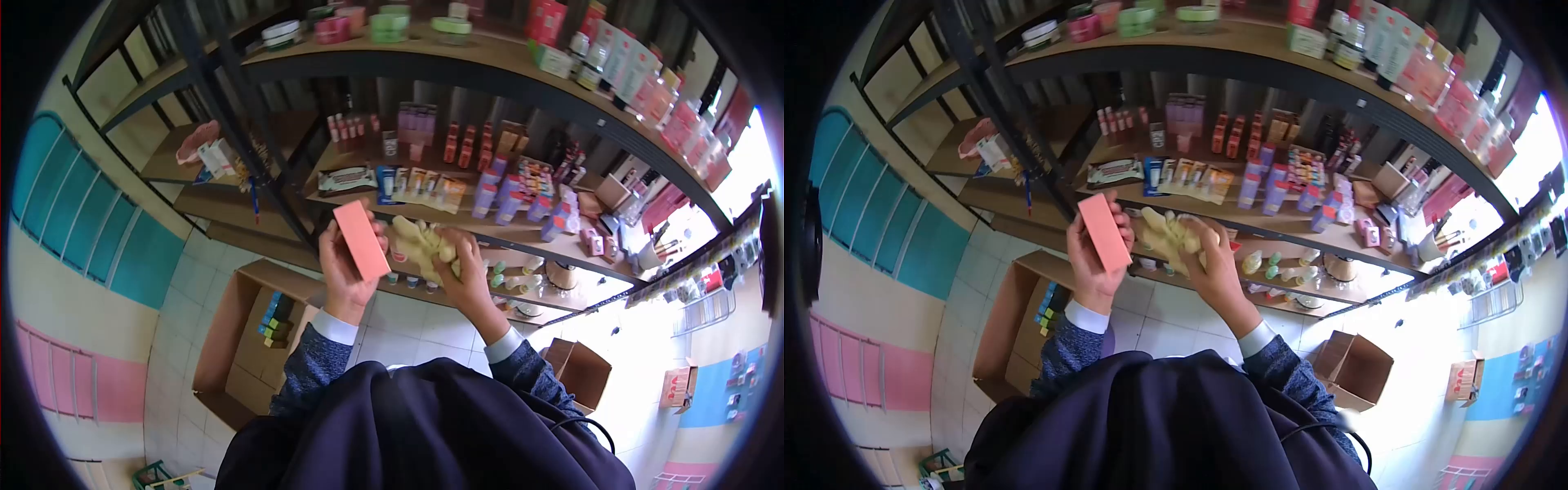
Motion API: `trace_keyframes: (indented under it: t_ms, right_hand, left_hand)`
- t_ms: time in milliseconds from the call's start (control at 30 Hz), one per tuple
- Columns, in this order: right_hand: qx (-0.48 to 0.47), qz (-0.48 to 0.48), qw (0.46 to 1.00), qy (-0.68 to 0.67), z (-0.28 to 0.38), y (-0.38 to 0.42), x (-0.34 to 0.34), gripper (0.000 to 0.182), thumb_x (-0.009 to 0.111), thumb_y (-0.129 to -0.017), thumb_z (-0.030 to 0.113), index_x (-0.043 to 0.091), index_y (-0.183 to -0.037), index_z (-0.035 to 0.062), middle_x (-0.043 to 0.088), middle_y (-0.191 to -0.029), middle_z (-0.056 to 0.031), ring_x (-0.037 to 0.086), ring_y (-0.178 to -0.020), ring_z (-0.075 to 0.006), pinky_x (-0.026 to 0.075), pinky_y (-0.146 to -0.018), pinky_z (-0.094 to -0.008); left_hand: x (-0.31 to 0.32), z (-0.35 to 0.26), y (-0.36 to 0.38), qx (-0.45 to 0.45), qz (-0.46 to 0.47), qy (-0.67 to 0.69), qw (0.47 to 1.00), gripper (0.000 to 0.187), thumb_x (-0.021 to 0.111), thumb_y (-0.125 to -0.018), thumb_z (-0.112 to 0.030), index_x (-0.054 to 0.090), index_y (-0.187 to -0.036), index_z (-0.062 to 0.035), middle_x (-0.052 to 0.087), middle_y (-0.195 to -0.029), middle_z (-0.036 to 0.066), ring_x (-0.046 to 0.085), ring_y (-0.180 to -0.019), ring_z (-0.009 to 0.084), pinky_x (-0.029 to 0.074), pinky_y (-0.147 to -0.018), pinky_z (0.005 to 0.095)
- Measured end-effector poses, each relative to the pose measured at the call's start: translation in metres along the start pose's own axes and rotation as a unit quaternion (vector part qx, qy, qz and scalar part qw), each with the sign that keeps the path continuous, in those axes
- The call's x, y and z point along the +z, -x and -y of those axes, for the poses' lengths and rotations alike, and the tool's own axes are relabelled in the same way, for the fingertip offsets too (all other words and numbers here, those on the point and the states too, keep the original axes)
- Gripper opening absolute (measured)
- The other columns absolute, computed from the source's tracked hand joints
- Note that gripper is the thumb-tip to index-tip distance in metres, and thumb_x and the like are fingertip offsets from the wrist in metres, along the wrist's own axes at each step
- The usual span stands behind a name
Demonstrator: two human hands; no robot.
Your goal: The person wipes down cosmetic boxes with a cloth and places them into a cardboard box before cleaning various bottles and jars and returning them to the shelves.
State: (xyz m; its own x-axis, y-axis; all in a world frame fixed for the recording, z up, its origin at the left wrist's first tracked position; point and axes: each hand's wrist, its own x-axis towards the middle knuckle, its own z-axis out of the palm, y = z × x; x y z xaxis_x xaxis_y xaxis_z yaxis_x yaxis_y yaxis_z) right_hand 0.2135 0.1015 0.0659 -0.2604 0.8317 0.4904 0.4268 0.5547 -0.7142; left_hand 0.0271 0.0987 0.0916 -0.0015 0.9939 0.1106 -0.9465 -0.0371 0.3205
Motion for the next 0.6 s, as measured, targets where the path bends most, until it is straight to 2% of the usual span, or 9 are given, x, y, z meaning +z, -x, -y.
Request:
trace_keyframes:
  t_ms: [67, 133, 200, 300, 433, 467, 500, 567, 600]
  right_hand:
    - [0.026, -0.071, 0.996, 0.04, 0.012, -0.004, -0.033, 0.042, 0.059, -0.076, 0.008, 0.046, -0.115, 0.0136, 0.041, -0.119, -0.019, 0.05, -0.1, -0.0406, 0.046, -0.08, -0.0447]
    - [0.053, -0.063, 0.994, 0.072, 0.02, -0.003, -0.066, 0.04, 0.059, -0.075, 0.008, 0.048, -0.113, 0.0139, 0.041, -0.118, -0.0186, 0.052, -0.095, -0.0406, 0.047, -0.077, -0.045]
    - [0.034, -0.045, 0.991, 0.122, 0.01, 0.0, -0.097, 0.037, 0.06, -0.075, 0.011, 0.05, -0.11, 0.0146, 0.043, -0.115, -0.0187, 0.057, -0.084, -0.0397, 0.049, -0.068, -0.045]
    - [0.039, -0.049, 0.985, 0.164, -0.012, 0.011, -0.137, 0.037, 0.061, -0.074, 0.012, 0.051, -0.11, 0.0142, 0.045, -0.112, -0.0189, 0.057, -0.082, -0.0386, 0.05, -0.067, -0.0437]
    - [0.007, -0.036, 0.983, 0.181, -0.029, 0.026, -0.176, 0.032, 0.056, -0.076, 0.017, 0.053, -0.107, 0.0115, 0.047, -0.111, -0.0178, 0.053, -0.094, -0.0376, 0.047, -0.075, -0.0438]
    - [-0.015, 0.019, 0.983, 0.184, -0.036, 0.028, -0.191, 0.036, 0.051, -0.078, 0.022, 0.051, -0.112, 0.0122, 0.044, -0.12, -0.0172, 0.047, -0.104, -0.0387, 0.041, -0.085, -0.044]
    - [-0.069, 0.011, 0.981, 0.181, -0.056, 0.032, -0.198, 0.041, 0.048, -0.078, 0.026, 0.049, -0.117, 0.0132, 0.042, -0.127, -0.0165, 0.045, -0.107, -0.0403, 0.036, -0.091, -0.0433]
    - [-0.043, -0.069, 0.93, 0.36, -0.04, 0.043, -0.226, 0.042, 0.051, -0.079, 0.026, 0.048, -0.117, 0.0073, 0.043, -0.127, -0.0165, 0.04, -0.115, -0.0326, 0.029, -0.098, -0.0405]
    - [-0.004, -0.086, 0.942, 0.325, -0.028, 0.042, -0.245, 0.045, 0.056, -0.077, 0.028, 0.049, -0.117, 0.0073, 0.046, -0.122, -0.0167, 0.045, -0.11, -0.0309, 0.035, -0.094, -0.0389]
  left_hand:
    - [-0.005, 0.04, 0.0, -0.056, 0.035, 0.028, 0.997, 0.05, 0.055, -0.084, -0.034, 0.048, -0.114, 0.0047, 0.055, -0.096, 0.01, 0.052, -0.085, 0.0175, 0.047, -0.073, 0.0276]
    - [0.006, 0.08, -0.005, -0.081, 0.071, 0.039, 0.993, 0.049, 0.056, -0.083, -0.034, 0.05, -0.112, 0.0045, 0.055, -0.098, 0.011, 0.052, -0.086, 0.0184, 0.047, -0.074, 0.0278]
    - [0.047, 0.116, 0.0, -0.049, -0.054, -0.011, 0.997, 0.046, 0.055, -0.082, -0.039, 0.054, -0.107, 0.0, 0.056, -0.104, 0.011, 0.054, -0.091, 0.0211, 0.048, -0.073, 0.0283]
    - [0.05, 0.162, -0.009, -0.068, -0.009, 0.029, 0.997, 0.045, 0.053, -0.081, -0.044, 0.057, -0.103, -0.0055, 0.056, -0.108, 0.01, 0.054, -0.098, 0.0242, 0.047, -0.077, 0.0318]
    - [0.052, 0.214, -0.01, -0.167, 0.068, -0.024, 0.983, 0.049, 0.05, -0.08, -0.048, 0.053, -0.112, -0.0096, 0.055, -0.107, 0.006, 0.05, -0.105, 0.0226, 0.04, -0.089, 0.0354]
    - [0.058, 0.233, -0.013, -0.142, 0.051, -0.044, 0.988, 0.053, 0.049, -0.081, -0.049, 0.049, -0.115, -0.0084, 0.054, -0.108, 0.007, 0.05, -0.104, 0.0226, 0.041, -0.089, 0.0348]
    - [0.065, 0.243, -0.008, -0.13, 0.013, -0.091, 0.987, 0.055, 0.048, -0.081, -0.049, 0.047, -0.116, -0.0065, 0.053, -0.111, 0.008, 0.051, -0.106, 0.0238, 0.041, -0.09, 0.0355]
    - [0.079, 0.265, -0.011, -0.187, 0.064, -0.028, 0.98, 0.055, 0.048, -0.081, -0.047, 0.045, -0.118, -0.0057, 0.05, -0.116, 0.009, 0.049, -0.109, 0.0244, 0.04, -0.093, 0.037]
    - [0.083, 0.275, -0.011, -0.198, 0.077, -0.025, 0.977, 0.055, 0.048, -0.081, -0.047, 0.045, -0.118, -0.0057, 0.05, -0.116, 0.009, 0.049, -0.109, 0.0244, 0.04, -0.093, 0.037]
